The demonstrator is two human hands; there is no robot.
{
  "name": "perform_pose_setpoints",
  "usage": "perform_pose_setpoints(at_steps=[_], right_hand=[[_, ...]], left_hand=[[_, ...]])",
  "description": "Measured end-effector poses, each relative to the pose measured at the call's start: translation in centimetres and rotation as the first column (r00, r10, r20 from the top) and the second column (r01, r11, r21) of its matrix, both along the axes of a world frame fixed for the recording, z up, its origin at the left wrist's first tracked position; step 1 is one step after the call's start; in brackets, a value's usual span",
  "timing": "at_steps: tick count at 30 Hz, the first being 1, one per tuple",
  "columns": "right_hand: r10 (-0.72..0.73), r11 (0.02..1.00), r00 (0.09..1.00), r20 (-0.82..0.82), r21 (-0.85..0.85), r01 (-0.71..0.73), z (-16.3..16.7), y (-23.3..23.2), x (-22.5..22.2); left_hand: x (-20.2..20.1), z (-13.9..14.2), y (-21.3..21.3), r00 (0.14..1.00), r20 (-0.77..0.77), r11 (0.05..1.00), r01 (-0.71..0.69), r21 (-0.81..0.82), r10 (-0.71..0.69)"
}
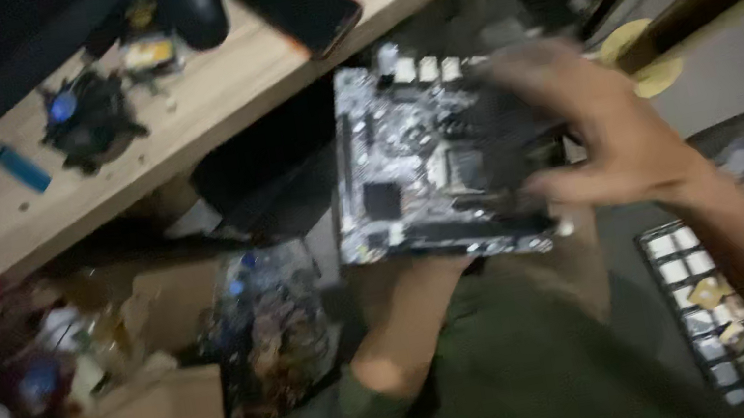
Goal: The person picks up a CPU cooler fan at a cluttered workbench, turns it over in their hands, then sits with a motherboard on their lap and aligns and attaches the cooler to the board, working at its corners. They then return the board to the bench and continue handling the cooler and board on the desk.
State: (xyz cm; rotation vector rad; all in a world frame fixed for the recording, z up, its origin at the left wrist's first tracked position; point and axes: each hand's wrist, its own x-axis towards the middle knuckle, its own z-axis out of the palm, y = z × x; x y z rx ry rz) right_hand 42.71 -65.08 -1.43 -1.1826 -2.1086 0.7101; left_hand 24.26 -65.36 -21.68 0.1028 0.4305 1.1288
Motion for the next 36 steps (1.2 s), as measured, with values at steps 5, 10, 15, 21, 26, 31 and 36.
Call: perform_pose_setpoints(at_steps=[5, 10, 15, 21, 26, 31, 36], right_hand=[[-0.011, 0.992, 0.199, -0.980, -0.036, -0.124, -1.5, -0.8, 5.8], [-0.060, 0.996, 0.233, -0.971, -0.075, -0.058, -5.1, -3.5, 10.3], [-0.152, 0.986, 0.004, -0.988, -0.152, -0.071, -9.2, -5.4, 12.6], [-0.208, 0.967, -0.107, -0.972, -0.188, -0.172, -13.3, -8.0, 13.9], [-0.281, 0.959, 0.045, -0.959, -0.282, -0.003, -14.6, -8.4, 14.1], [-0.339, 0.939, -0.266, -0.902, -0.342, -0.037, -15.8, -7.6, 12.7], [-0.277, 0.929, 0.201, -0.940, -0.208, 0.307, -15.2, -6.1, 8.7]], left_hand=[[-3.1, -1.0, 1.1, 0.996, -0.070, 0.996, 0.044, -0.072, -0.049], [-5.7, -2.8, 2.0, 0.975, -0.152, 0.979, 0.140, -0.148, -0.162], [-5.3, -4.8, 0.7, 0.967, -0.137, 0.962, 0.187, -0.199, -0.216], [-4.3, -6.2, -2.8, 0.960, -0.103, 0.938, 0.227, -0.261, -0.260], [-3.6, -6.9, -3.4, 0.957, -0.082, 0.927, 0.246, -0.282, -0.278], [-3.3, -7.1, -3.7, 0.963, -0.034, 0.928, 0.246, -0.279, -0.266], [-2.3, -6.9, -4.2, 0.967, 0.071, 0.946, 0.254, -0.201, -0.245]])
